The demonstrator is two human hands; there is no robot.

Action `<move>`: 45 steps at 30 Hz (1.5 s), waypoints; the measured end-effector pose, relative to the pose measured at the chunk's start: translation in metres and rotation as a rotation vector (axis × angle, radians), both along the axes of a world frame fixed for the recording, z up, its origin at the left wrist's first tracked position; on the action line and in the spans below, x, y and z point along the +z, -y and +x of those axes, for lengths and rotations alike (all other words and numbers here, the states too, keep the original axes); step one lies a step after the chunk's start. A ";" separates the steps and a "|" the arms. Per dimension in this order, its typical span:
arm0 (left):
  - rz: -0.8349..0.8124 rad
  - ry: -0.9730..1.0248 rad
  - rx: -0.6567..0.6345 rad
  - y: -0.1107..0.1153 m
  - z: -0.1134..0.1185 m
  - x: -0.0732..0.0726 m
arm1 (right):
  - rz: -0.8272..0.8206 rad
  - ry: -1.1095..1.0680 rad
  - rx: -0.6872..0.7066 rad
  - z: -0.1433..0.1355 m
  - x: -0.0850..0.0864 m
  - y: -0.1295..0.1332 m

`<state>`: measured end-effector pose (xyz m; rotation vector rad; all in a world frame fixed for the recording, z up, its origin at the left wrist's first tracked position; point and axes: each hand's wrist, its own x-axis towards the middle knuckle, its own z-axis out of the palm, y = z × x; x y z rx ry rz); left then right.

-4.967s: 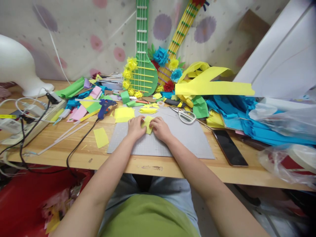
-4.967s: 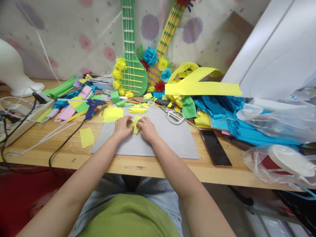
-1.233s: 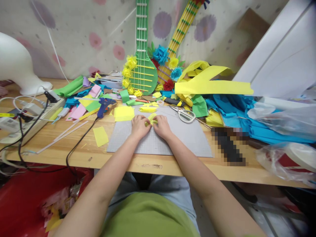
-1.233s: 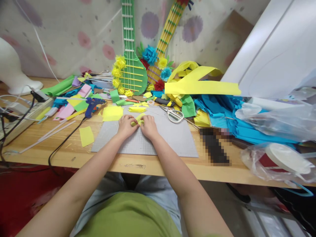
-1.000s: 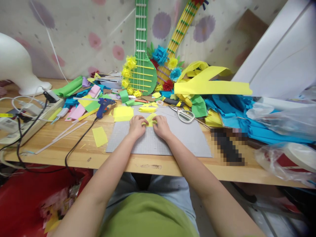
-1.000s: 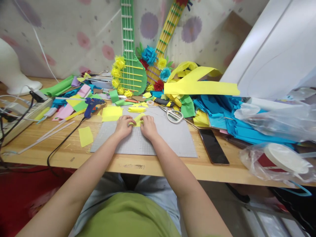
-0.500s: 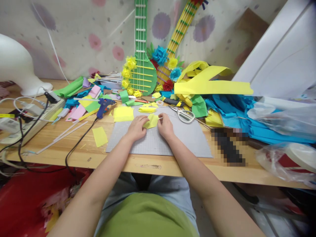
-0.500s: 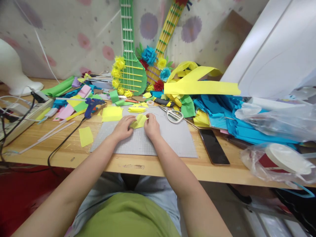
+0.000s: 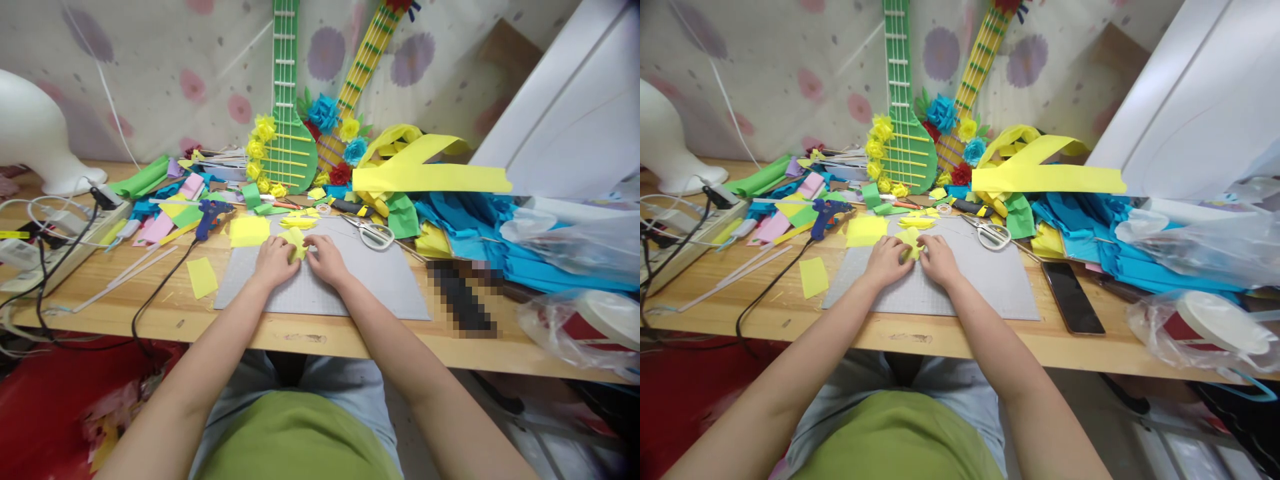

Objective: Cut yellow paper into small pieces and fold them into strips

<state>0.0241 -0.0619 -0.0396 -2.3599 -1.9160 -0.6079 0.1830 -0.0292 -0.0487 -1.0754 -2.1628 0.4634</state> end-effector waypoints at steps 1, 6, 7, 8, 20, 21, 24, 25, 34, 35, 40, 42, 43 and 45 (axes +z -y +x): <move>-0.004 -0.004 0.004 0.000 0.001 0.000 | 0.000 0.028 0.021 -0.001 0.001 0.002; -0.048 -0.011 0.015 0.000 0.002 -0.002 | 0.019 0.106 0.086 0.000 0.001 0.003; -0.055 -0.008 0.014 0.000 0.002 -0.002 | 0.023 0.111 0.097 0.000 0.001 0.003; -0.060 0.001 0.013 0.000 0.001 -0.002 | 0.022 0.117 0.102 0.000 0.000 0.003; -0.069 0.229 -0.025 -0.008 -0.012 -0.005 | 0.056 0.232 -0.076 -0.015 -0.002 0.000; -0.069 0.223 -0.020 -0.008 -0.011 -0.005 | 0.055 0.237 -0.075 -0.016 -0.002 0.000; -0.064 0.205 -0.022 -0.008 -0.009 -0.005 | 0.051 0.232 -0.055 -0.015 -0.002 -0.001; -0.061 0.199 -0.023 -0.008 -0.009 -0.005 | 0.048 0.222 -0.050 -0.015 -0.002 -0.001; -0.070 0.169 0.020 -0.012 -0.004 -0.006 | -0.216 -0.044 -0.089 -0.009 -0.004 -0.006; -0.074 0.176 0.040 -0.012 -0.002 -0.007 | -0.259 -0.080 -0.092 -0.009 -0.005 -0.007; -0.081 0.183 0.114 -0.018 0.003 -0.007 | -0.321 -0.152 -0.099 -0.008 -0.009 -0.012; -0.091 0.182 0.129 -0.020 0.004 -0.008 | -0.323 -0.173 -0.096 -0.008 -0.011 -0.012; -0.097 0.184 0.134 -0.021 0.004 -0.008 | -0.325 -0.188 -0.095 -0.009 -0.011 -0.013; -0.102 0.191 0.141 -0.021 0.005 -0.008 | -0.331 -0.224 -0.093 -0.009 -0.011 -0.012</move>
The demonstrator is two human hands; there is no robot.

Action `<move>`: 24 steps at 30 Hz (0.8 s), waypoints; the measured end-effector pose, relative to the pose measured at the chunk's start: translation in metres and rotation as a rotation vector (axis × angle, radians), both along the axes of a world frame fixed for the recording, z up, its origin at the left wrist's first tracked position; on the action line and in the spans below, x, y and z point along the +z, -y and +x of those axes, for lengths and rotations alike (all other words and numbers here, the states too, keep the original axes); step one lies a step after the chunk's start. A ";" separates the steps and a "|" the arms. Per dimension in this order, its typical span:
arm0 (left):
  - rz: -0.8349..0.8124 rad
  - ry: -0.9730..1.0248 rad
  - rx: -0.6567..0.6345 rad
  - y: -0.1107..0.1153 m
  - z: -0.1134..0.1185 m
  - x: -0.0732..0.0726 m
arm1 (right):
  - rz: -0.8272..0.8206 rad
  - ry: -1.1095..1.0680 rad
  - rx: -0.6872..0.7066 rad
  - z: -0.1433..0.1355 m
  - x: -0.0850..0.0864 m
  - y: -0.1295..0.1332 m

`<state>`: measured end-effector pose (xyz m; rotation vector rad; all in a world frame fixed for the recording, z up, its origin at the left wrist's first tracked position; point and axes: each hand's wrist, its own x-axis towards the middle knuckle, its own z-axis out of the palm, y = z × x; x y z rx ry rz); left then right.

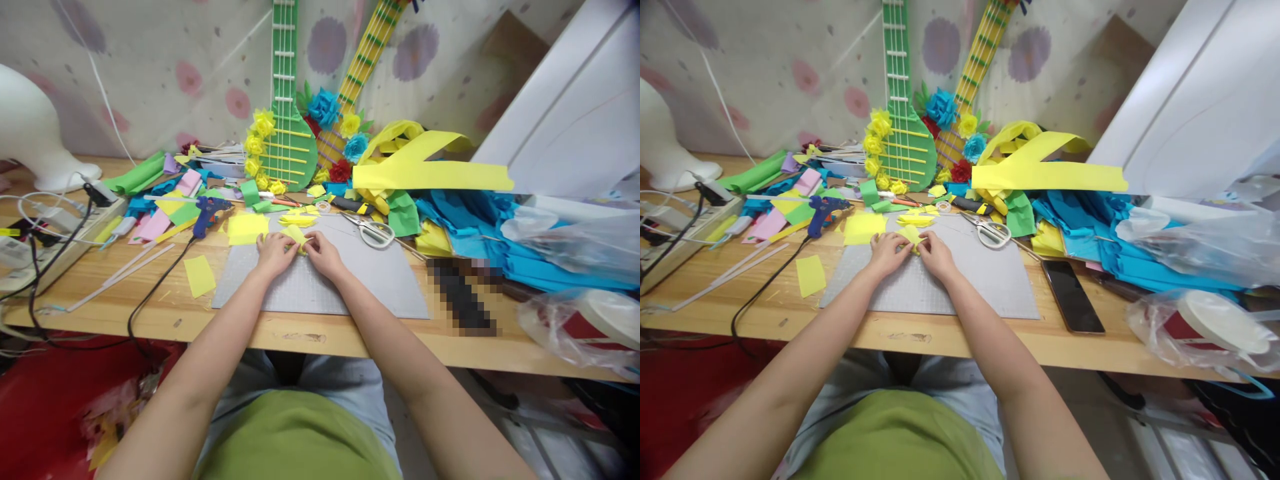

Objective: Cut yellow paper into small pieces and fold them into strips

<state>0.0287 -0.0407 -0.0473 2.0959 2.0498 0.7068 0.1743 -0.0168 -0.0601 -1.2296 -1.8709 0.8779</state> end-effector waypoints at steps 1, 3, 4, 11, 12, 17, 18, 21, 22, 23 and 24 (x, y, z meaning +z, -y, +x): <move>0.002 0.002 0.004 0.000 0.000 0.000 | 0.000 -0.017 -0.008 0.000 0.000 0.000; 0.013 0.003 0.011 0.000 0.000 -0.001 | 0.025 -0.021 -0.038 0.000 0.001 0.001; 0.017 0.001 0.014 0.000 0.001 -0.001 | 0.045 -0.003 -0.056 0.001 0.002 0.002; 0.011 -0.021 0.041 0.000 0.006 0.000 | 0.097 0.160 -0.065 -0.001 0.008 0.008; 0.012 -0.025 0.043 0.000 0.006 0.000 | 0.098 0.168 -0.062 -0.001 0.007 0.008; 0.022 -0.036 0.047 0.001 0.007 0.001 | 0.150 0.222 -0.042 -0.003 0.004 0.007; 0.023 -0.032 0.046 0.001 0.007 0.001 | 0.157 0.230 -0.034 -0.003 0.004 0.007; 0.021 -0.021 0.053 0.001 0.006 0.001 | 0.159 0.233 -0.018 -0.002 0.002 0.006; 0.020 -0.021 0.057 0.001 0.006 0.001 | 0.158 0.232 -0.013 -0.002 0.002 0.006; 0.018 -0.023 0.062 0.001 0.006 0.002 | 0.157 0.232 -0.008 -0.002 0.002 0.006; 0.018 -0.025 0.065 0.001 0.006 0.001 | 0.157 0.233 -0.006 -0.002 0.002 0.006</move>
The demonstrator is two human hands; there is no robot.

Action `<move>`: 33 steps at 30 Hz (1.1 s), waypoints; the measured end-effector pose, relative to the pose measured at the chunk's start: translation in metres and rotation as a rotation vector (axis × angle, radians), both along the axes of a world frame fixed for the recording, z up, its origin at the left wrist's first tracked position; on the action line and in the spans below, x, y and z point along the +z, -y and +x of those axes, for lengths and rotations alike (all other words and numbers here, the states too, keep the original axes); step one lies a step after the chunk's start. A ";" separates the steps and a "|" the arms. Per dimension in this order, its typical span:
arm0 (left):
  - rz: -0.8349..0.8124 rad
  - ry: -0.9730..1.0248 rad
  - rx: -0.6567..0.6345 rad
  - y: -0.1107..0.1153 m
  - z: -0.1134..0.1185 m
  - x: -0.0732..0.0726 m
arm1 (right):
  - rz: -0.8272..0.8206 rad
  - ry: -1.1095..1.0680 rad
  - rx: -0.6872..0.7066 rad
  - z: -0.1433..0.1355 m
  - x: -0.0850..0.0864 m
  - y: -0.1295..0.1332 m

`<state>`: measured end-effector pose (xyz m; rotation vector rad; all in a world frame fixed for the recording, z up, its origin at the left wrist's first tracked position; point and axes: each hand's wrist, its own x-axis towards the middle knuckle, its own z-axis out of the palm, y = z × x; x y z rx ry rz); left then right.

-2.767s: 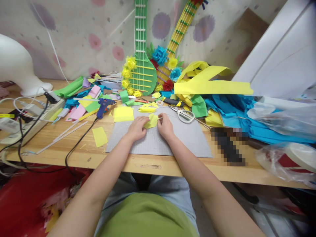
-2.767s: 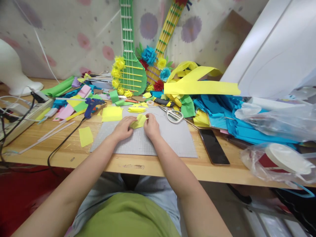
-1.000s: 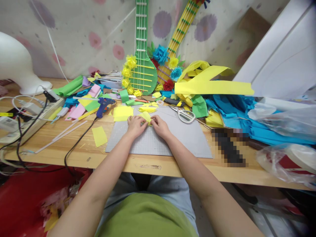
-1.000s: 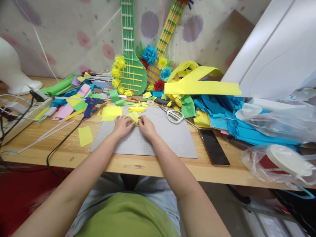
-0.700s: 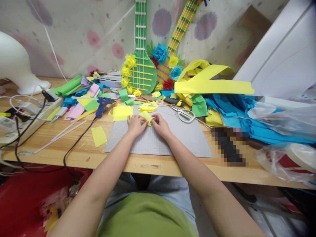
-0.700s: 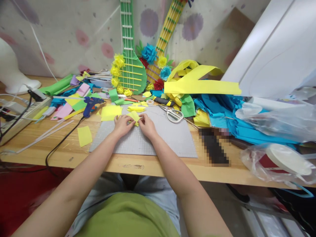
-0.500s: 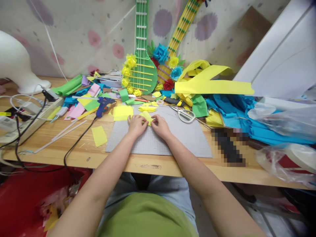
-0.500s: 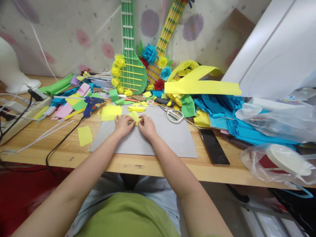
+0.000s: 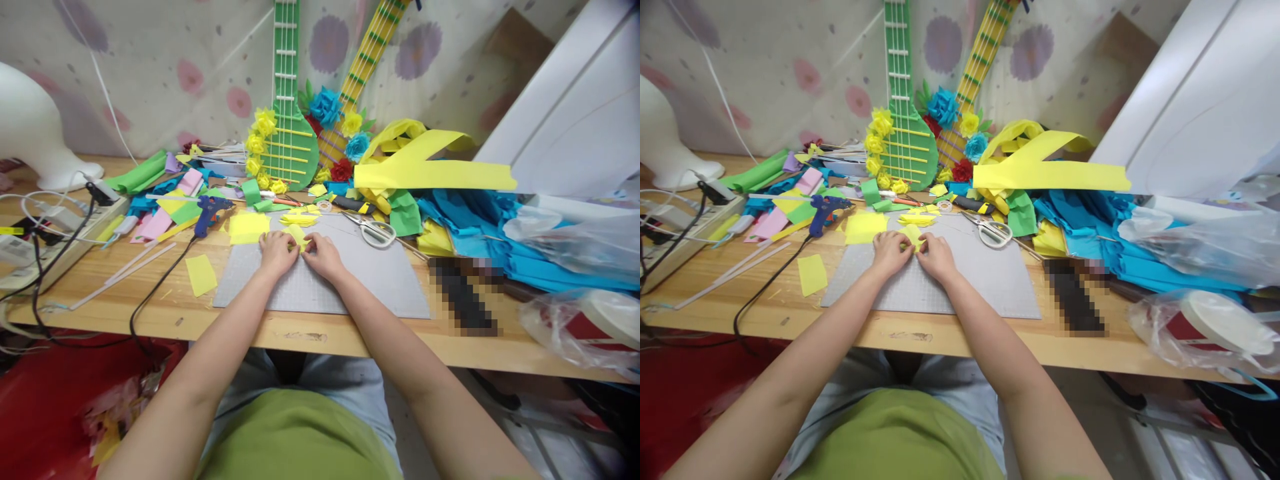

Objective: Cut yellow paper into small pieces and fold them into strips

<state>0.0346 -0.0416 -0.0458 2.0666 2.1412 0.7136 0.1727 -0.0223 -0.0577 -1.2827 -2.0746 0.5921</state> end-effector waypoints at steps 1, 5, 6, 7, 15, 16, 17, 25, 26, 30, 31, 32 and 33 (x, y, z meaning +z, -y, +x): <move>0.001 -0.002 0.000 0.000 0.000 0.000 | -0.001 0.001 0.001 0.000 0.000 0.000; 0.007 -0.004 -0.004 -0.002 0.000 -0.003 | -0.015 0.001 -0.038 -0.002 0.000 0.000; 0.009 -0.006 -0.005 -0.002 0.000 -0.003 | -0.019 -0.001 -0.054 -0.002 0.000 -0.001; 0.009 -0.009 -0.006 -0.002 0.000 -0.003 | -0.022 -0.002 -0.068 -0.003 -0.001 -0.001; 0.002 -0.026 -0.012 0.000 0.001 -0.001 | 0.009 0.039 -0.080 -0.007 -0.004 -0.003; 0.000 -0.027 -0.009 0.000 0.001 -0.001 | 0.010 0.039 -0.075 -0.006 -0.003 -0.002; 0.000 -0.028 -0.005 -0.001 0.001 -0.001 | 0.011 0.039 -0.070 -0.006 -0.003 -0.002; -0.003 -0.022 -0.004 0.000 0.000 -0.001 | 0.015 0.056 -0.063 -0.006 -0.003 -0.001; -0.004 -0.018 0.000 0.000 0.000 -0.001 | 0.012 0.058 -0.064 -0.006 -0.003 -0.001; 0.004 -0.017 0.001 0.001 -0.001 -0.002 | 0.015 0.064 -0.062 -0.006 -0.004 -0.002; 0.004 -0.017 -0.001 0.001 -0.001 -0.002 | 0.016 0.063 -0.061 -0.006 -0.004 -0.002; 0.002 -0.016 -0.002 0.001 -0.001 -0.002 | 0.016 0.061 -0.059 -0.006 -0.004 -0.002; -0.002 -0.015 -0.001 0.001 -0.001 -0.001 | 0.015 0.059 -0.058 -0.006 -0.004 -0.001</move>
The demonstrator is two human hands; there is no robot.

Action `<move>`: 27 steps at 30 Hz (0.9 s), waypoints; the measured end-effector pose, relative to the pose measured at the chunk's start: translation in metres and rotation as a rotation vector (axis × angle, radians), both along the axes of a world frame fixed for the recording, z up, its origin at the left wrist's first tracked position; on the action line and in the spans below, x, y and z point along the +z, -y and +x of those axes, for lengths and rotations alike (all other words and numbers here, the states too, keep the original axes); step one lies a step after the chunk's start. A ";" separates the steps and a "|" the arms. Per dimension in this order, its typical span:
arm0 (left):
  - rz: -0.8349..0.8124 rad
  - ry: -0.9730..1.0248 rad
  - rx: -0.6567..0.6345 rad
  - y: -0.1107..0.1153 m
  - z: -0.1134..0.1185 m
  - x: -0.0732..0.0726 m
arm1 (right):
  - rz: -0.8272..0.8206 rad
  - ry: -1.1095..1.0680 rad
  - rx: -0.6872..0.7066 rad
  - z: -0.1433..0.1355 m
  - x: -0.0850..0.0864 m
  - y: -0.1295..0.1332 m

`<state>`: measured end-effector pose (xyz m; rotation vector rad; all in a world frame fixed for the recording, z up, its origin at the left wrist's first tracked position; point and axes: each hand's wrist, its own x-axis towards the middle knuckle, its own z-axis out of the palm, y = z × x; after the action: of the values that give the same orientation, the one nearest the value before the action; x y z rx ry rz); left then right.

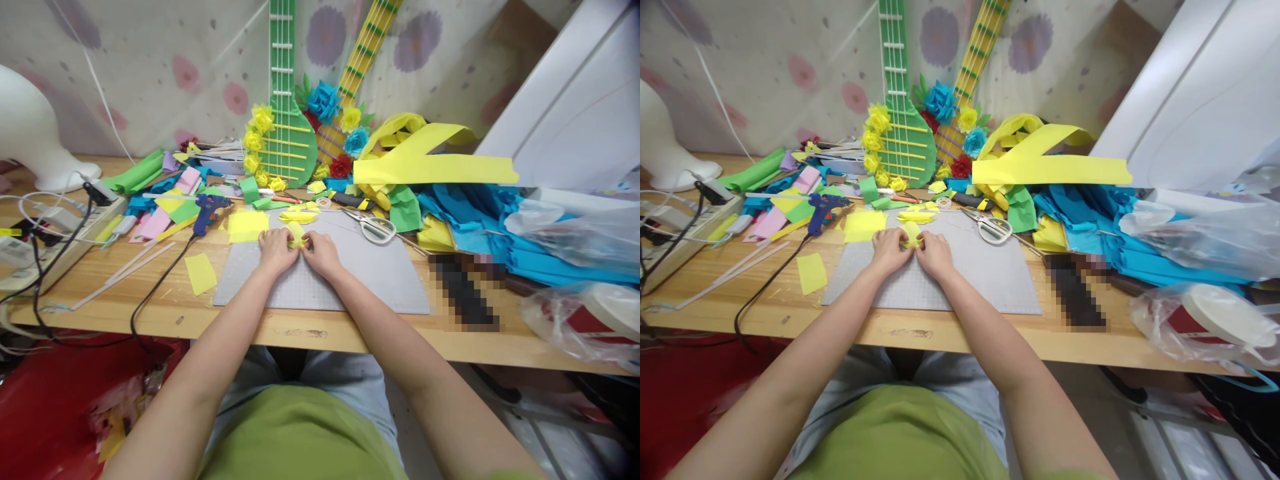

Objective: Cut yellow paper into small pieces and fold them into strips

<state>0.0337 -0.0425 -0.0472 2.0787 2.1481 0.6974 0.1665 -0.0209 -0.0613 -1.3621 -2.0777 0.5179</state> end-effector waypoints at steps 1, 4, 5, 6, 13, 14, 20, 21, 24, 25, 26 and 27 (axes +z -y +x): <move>-0.005 0.002 0.002 0.000 0.000 0.000 | -0.001 -0.002 0.000 0.000 0.000 0.000; -0.010 0.007 0.003 0.001 0.000 0.002 | -0.004 0.000 -0.004 0.000 0.002 0.002; -0.011 0.010 0.003 0.001 0.000 0.002 | -0.004 0.002 -0.004 0.000 0.002 0.002; -0.011 0.014 0.006 0.001 0.000 0.003 | -0.005 0.005 -0.003 0.000 0.002 0.002; -0.006 0.009 0.023 0.000 0.000 0.001 | 0.003 0.003 0.003 0.000 0.002 0.001; -0.002 0.010 0.024 -0.001 -0.001 0.000 | 0.006 0.001 0.004 0.000 0.002 0.001; 0.030 0.071 -0.032 0.002 -0.011 0.002 | -0.010 -0.062 0.004 0.002 0.001 0.000; 0.032 0.075 -0.069 0.002 -0.014 0.002 | -0.027 -0.104 0.001 0.003 0.000 -0.001; 0.026 0.070 -0.144 0.004 -0.020 0.002 | -0.109 -0.269 -0.037 0.008 0.000 -0.005; 0.028 0.061 -0.152 0.005 -0.021 0.001 | -0.130 -0.316 -0.057 0.009 0.000 -0.006; 0.031 0.047 -0.153 0.005 -0.021 0.001 | -0.143 -0.350 -0.077 0.011 0.000 -0.007; 0.035 0.030 -0.148 0.006 -0.020 0.001 | -0.146 -0.371 -0.094 0.012 0.001 -0.007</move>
<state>0.0132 -0.0485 -0.0459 2.2018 1.9561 0.7493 0.1788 -0.0136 -0.0605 -1.3216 -1.6956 0.8270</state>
